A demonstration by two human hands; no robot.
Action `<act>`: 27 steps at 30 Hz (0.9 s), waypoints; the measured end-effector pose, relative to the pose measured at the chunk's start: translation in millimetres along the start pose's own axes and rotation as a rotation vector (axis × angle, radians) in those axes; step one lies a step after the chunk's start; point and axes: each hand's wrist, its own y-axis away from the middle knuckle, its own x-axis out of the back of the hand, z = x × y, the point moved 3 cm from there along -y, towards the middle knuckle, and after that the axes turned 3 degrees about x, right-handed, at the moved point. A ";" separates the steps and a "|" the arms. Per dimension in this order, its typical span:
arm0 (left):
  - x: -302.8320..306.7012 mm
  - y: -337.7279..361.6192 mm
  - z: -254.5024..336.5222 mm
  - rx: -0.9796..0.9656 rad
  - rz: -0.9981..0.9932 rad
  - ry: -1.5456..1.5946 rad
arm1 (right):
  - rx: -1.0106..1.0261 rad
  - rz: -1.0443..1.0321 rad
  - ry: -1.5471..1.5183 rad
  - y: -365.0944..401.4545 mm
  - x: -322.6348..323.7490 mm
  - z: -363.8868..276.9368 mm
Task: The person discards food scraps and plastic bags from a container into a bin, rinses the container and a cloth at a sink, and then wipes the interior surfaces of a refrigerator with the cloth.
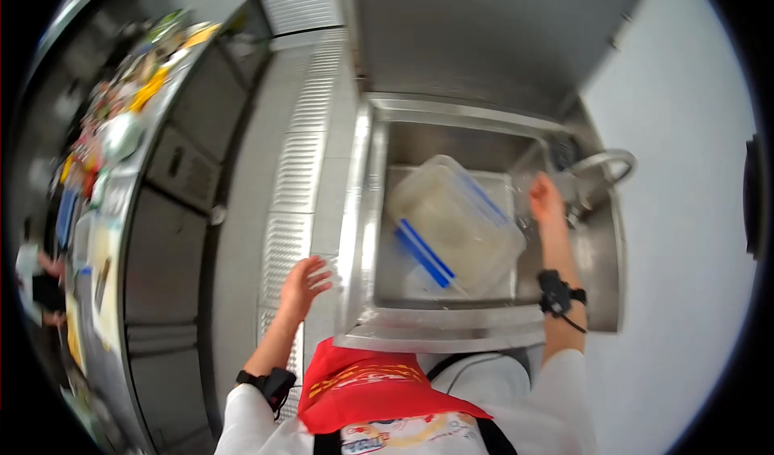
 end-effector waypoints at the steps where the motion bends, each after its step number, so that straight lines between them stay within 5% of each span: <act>1: 18.7 4.0 -7.7 0.002 0.063 -0.017 | -0.006 -0.058 -0.006 5.4 -2.6 -3.6; 4: 87.6 30.5 -34.8 0.018 0.235 -0.018 | -0.134 -0.024 -0.141 -6.0 9.1 -8.1; 8: 202.4 79.2 -94.5 0.121 0.544 -0.073 | -0.057 -0.229 0.020 -43.9 43.0 -14.1; 14: 338.3 176.4 -168.1 0.307 0.982 -0.088 | 0.156 -0.492 0.263 12.1 30.3 18.5; 15: 346.4 190.7 -169.7 0.316 1.009 -0.070 | 0.064 -0.511 0.307 16.3 49.5 36.4; 16: 355.5 201.5 -172.8 0.328 1.029 -0.058 | -0.271 -0.196 0.369 -6.8 100.6 62.1; 18: 386.2 210.4 -187.7 0.367 0.980 -0.049 | -0.146 -0.163 1.980 22.1 90.4 87.5; 19: 406.4 211.4 -191.9 0.383 0.959 -0.054 | 0.387 -0.221 1.609 28.5 89.3 102.1; 22: 464.9 215.3 -201.0 0.381 0.951 -0.032 | -0.081 0.015 1.155 168.7 -87.0 138.0; 27: 563.8 241.2 -190.8 0.295 0.943 0.193 | 0.176 -0.164 0.901 140.0 -122.2 221.9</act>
